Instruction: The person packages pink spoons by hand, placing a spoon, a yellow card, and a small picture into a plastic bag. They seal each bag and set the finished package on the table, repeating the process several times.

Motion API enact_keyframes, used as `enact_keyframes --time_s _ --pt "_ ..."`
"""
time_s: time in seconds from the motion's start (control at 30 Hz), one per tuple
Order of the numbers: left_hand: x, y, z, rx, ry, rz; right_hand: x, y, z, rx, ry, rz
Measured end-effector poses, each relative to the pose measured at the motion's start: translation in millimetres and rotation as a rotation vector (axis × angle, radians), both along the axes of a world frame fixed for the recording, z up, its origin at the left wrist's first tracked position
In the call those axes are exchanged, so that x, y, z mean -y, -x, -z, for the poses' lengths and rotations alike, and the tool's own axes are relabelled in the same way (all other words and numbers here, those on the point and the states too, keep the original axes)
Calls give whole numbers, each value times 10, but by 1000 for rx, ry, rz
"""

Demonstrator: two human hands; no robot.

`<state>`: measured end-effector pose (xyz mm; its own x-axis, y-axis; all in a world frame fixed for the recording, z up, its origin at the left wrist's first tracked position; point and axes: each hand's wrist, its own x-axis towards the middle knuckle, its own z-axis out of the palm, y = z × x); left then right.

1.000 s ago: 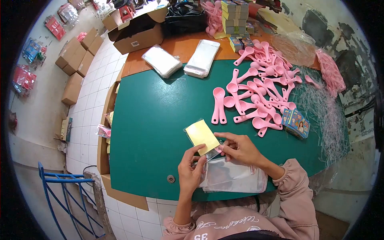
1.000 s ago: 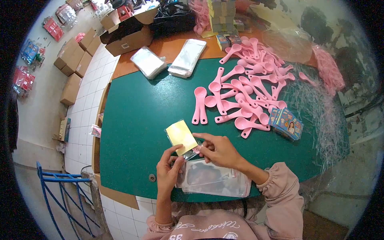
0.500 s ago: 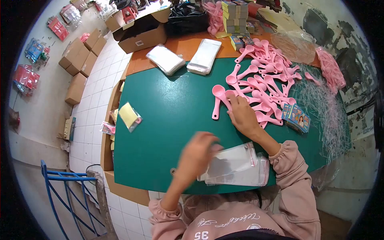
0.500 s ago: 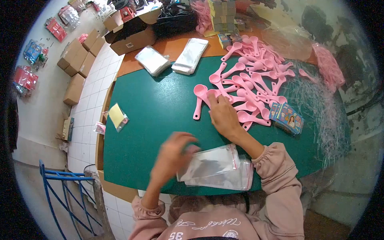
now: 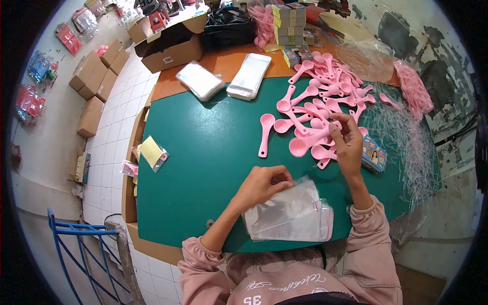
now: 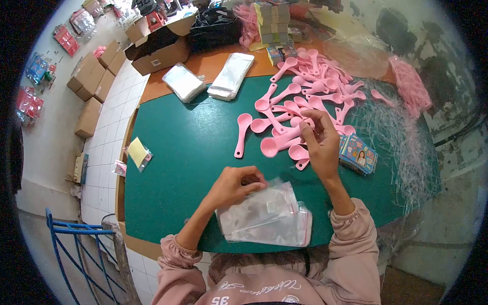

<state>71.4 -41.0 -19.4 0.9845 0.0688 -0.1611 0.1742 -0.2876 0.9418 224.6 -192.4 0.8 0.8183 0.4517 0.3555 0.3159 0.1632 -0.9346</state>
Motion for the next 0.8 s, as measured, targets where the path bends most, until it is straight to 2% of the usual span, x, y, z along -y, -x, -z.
enact_keyframes --time_s 0.03,0.07,0.13,0.3,0.37,0.43,0.47,0.5,0.53,0.63,0.7,0.8 --pt "-29 -3 87 118 38 11 25 13 -13 -9 13 -10" --pt "-49 2 93 115 38 10 42 24 -14 -19 26 -19" --pt "-89 -14 78 248 -71 26 48 21 51 -3 60 -23" --pt "-144 -22 81 74 54 -68 43 83 34 38 127 -19" --pt "-150 -23 99 12 85 -90 43 101 28 202 280 -101" --pt "-157 -22 170 137 320 -95 31 122 6 282 361 -104" --pt "-164 -21 166 135 320 -94 28 128 -11 363 440 -107" --pt "-171 -18 130 103 461 -103 34 128 -33 343 458 -117" --pt "-178 -15 109 69 601 -112 42 121 -28 341 457 -117" --pt "-204 -25 174 29 604 -127 50 92 4 287 375 4" --pt "-193 -30 156 18 581 -152 35 75 52 101 69 64" --pt "-177 -35 141 12 538 -187 44 101 64 42 57 -1"
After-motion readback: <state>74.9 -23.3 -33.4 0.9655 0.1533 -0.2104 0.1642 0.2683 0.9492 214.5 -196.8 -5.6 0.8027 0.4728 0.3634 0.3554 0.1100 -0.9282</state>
